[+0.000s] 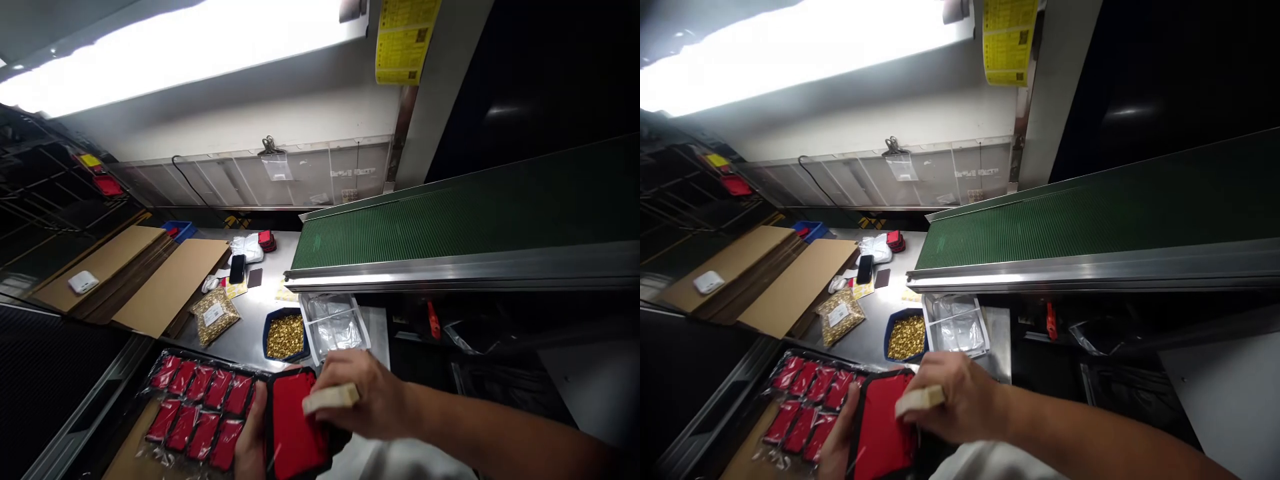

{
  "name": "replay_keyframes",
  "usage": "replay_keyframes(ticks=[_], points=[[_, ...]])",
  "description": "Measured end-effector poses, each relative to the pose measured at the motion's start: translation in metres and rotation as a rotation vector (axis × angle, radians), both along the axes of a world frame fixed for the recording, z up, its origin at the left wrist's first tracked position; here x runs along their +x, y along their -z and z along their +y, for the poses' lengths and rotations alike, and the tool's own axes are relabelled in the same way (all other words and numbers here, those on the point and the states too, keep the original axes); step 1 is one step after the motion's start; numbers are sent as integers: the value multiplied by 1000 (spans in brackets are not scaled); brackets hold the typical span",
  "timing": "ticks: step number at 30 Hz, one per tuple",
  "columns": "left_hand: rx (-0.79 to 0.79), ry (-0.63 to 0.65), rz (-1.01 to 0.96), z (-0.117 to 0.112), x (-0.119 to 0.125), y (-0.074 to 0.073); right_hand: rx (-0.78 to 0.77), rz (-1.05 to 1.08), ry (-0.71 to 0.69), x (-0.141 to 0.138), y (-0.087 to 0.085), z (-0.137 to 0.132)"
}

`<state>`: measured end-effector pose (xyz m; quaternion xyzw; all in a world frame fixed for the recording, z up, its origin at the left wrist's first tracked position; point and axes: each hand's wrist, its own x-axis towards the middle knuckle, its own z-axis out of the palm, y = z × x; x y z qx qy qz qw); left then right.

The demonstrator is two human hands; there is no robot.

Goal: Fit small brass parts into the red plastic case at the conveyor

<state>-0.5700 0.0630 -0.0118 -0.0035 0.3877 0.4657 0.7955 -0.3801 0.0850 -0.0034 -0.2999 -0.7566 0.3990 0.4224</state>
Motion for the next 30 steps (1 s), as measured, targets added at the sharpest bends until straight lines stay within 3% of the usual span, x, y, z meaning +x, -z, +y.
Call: replay_keyframes(ticks=[2,10,16,20,23,27,30], points=[[-48,14,-28,-2,-2,-3,27,-25,-61,-1,0,-1],[-56,1,-15,-10,2,-18,49,-39,-86,-4,-3,-8],[117,36,-114,-18,-6,-3,157,5,-48,-11,-20,-6],[217,40,-135,-23,-23,10,-48,247,175,-3,-23,-3],[259,27,-139,-25,-30,17,-178,267,113,-2,-16,-12],[309,-32,-124,-29,-26,16,-70,156,11,-12,-11,-26],[222,-15,-118,-34,-18,6,-11,67,9,-17,-13,-29]])
